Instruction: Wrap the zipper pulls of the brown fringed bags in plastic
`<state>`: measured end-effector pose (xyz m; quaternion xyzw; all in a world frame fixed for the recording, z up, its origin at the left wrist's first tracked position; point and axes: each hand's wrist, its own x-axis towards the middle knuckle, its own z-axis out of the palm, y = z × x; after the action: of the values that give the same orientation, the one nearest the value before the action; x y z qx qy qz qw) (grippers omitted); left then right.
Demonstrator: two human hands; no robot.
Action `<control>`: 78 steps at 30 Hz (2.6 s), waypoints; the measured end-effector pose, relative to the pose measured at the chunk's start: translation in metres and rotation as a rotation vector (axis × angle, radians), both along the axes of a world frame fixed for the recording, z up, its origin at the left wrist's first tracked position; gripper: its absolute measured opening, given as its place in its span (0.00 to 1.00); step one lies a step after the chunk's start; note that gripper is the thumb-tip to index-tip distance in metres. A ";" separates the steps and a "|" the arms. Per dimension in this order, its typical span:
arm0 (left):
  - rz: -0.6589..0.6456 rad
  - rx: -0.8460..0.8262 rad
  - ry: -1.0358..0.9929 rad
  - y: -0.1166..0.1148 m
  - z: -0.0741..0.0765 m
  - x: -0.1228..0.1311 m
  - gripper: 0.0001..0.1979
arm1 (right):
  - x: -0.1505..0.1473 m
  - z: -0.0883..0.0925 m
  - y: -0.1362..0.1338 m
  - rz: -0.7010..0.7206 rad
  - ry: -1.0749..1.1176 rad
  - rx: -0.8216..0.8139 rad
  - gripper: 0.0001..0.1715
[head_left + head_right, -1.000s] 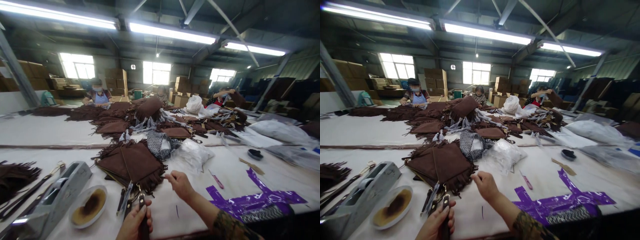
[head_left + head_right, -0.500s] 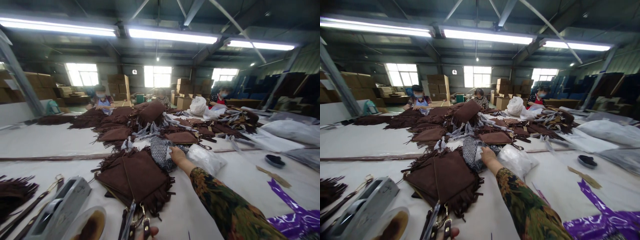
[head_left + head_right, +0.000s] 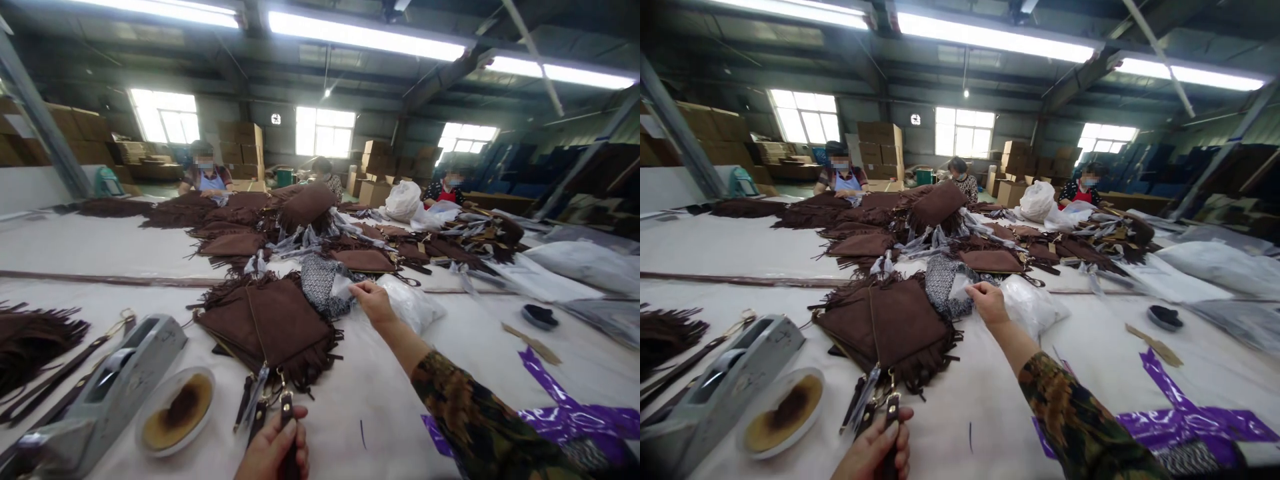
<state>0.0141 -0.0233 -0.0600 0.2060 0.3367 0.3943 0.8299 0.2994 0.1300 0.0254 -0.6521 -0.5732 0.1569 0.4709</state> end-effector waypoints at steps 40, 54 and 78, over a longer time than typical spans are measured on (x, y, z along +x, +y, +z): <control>0.054 0.108 0.071 -0.012 0.020 -0.003 0.21 | -0.127 -0.014 -0.156 0.286 0.246 -0.244 0.19; -0.181 0.259 0.120 -0.002 0.058 -0.040 0.22 | -0.119 -0.014 -0.227 0.346 0.107 -0.423 0.13; -0.242 0.453 0.500 -0.012 0.051 -0.012 0.11 | -0.122 -0.026 -0.223 0.335 0.327 -0.506 0.13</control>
<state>0.0022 -0.0351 -0.0090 0.5134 0.4067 0.2953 0.6956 0.1769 -0.0933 -0.0010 -0.6112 -0.5323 0.4715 0.3475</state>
